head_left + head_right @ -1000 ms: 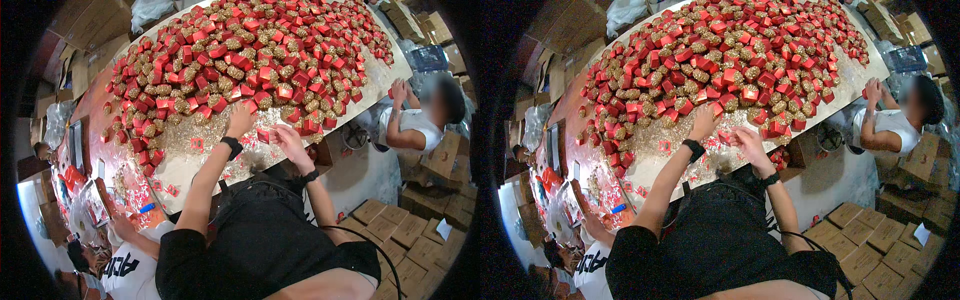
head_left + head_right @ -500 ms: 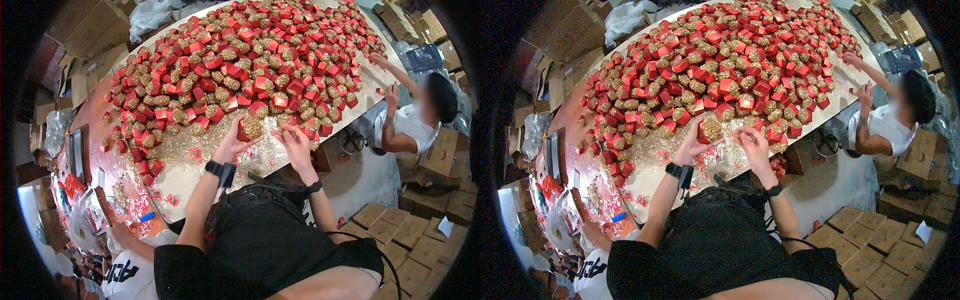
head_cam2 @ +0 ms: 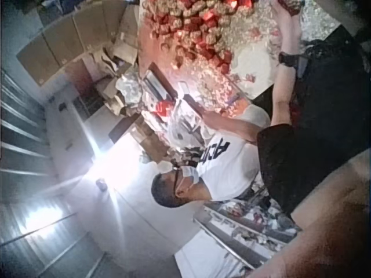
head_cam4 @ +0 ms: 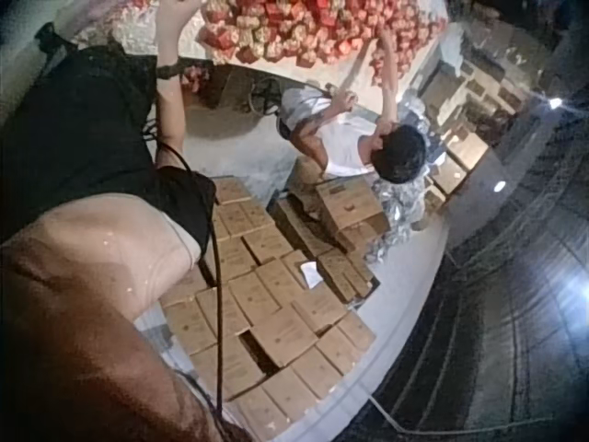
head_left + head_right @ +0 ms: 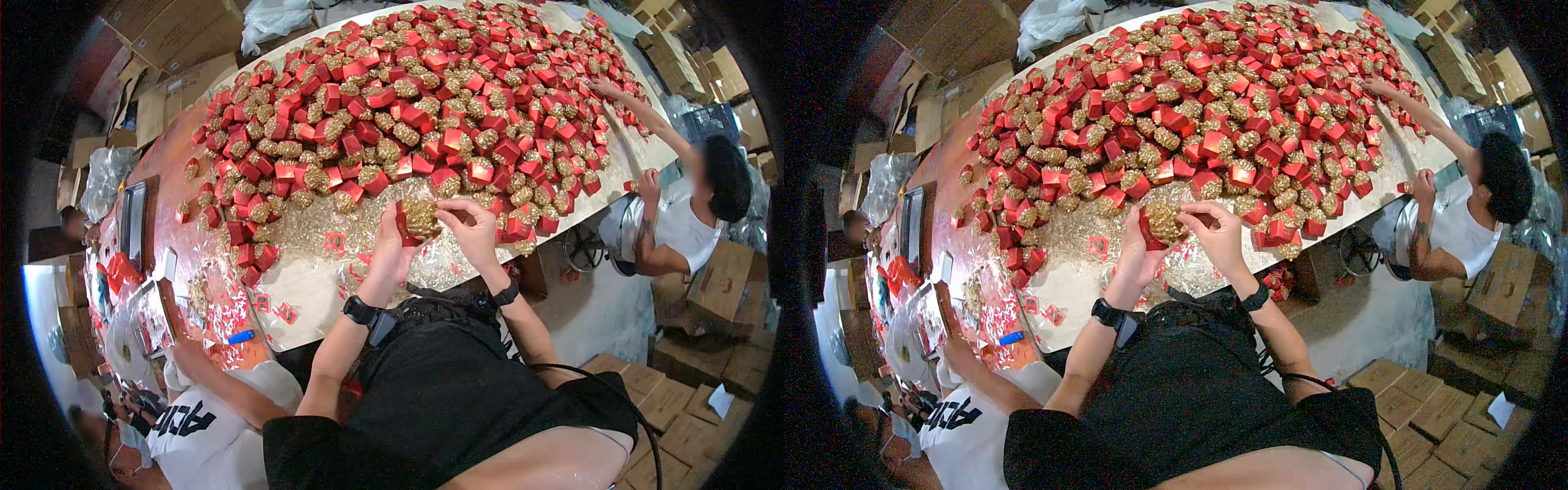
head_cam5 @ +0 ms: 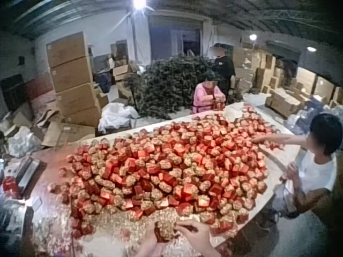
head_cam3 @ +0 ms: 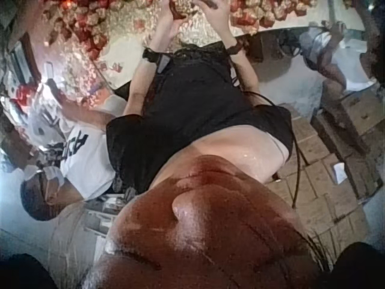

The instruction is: Sorting and arranging small red and gold gift boxes on a large table in a manufacturing facility.

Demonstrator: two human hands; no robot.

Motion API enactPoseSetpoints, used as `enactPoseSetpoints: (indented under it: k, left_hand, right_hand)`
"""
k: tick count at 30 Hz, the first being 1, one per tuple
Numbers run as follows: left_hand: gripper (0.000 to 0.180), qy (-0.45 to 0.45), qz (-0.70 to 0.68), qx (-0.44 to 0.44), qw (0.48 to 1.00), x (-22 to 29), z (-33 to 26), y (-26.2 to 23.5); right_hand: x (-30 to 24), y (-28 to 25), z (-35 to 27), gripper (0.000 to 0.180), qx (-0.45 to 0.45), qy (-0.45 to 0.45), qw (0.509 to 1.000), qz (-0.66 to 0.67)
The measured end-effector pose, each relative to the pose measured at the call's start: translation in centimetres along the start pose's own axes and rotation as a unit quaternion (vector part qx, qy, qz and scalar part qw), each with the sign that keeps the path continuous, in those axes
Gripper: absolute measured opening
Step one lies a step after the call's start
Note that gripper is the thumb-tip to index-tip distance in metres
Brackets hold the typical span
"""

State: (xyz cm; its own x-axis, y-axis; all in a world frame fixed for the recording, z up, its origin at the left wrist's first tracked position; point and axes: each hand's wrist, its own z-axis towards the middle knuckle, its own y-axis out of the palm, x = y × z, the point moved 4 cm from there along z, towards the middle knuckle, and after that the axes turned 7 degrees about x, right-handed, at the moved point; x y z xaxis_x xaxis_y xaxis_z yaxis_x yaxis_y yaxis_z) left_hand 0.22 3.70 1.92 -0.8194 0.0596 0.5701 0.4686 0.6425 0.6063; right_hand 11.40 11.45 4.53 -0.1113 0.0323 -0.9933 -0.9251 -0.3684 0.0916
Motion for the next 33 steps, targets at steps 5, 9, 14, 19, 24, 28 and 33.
enactPoseSetpoints:
  k: [5, 9, 14, 19, 24, 28, 33]
  left_hand:
    - [0.040, 0.036, -0.036, -0.003, 0.999, 0.0, 0.2, -0.3]
    - [0.035, 0.050, -0.053, 0.016, 0.997, 0.1, -0.2, 0.2]
    - [0.028, 0.109, -0.055, 0.006, 0.992, -0.5, -0.5, 0.2]
    - [0.030, 0.218, 0.035, 0.081, 0.972, -0.4, -1.6, 0.2]
    - [0.028, 0.283, 0.201, 0.028, 0.937, 0.5, -3.0, 0.3]
    - [0.025, 0.316, 0.108, 0.036, 0.942, 0.5, -3.6, 0.8]
    - [0.023, 0.284, 0.029, 0.089, 0.954, -0.5, -3.3, 1.0]
  right_hand:
    - [1.0, -0.1, 0.3, 0.012, -0.018, 0.009, 1.000, 0.012]
    - [0.9, -0.1, 0.2, 0.011, -0.007, 0.026, 0.999, 0.044]
    - [1.2, -0.6, 0.2, 0.008, 0.003, 0.057, 0.998, 0.021]
    - [1.0, -1.2, -0.1, 0.009, -0.025, 0.049, 0.998, 0.011]
    - [-0.8, -1.2, -0.5, 0.008, -0.062, -0.005, 0.997, -0.035]
    - [-0.6, -1.2, -0.7, 0.011, -0.049, 0.020, 0.999, 0.009]
    - [-0.7, -1.6, -0.7, 0.013, -0.042, 0.040, 0.998, -0.016]
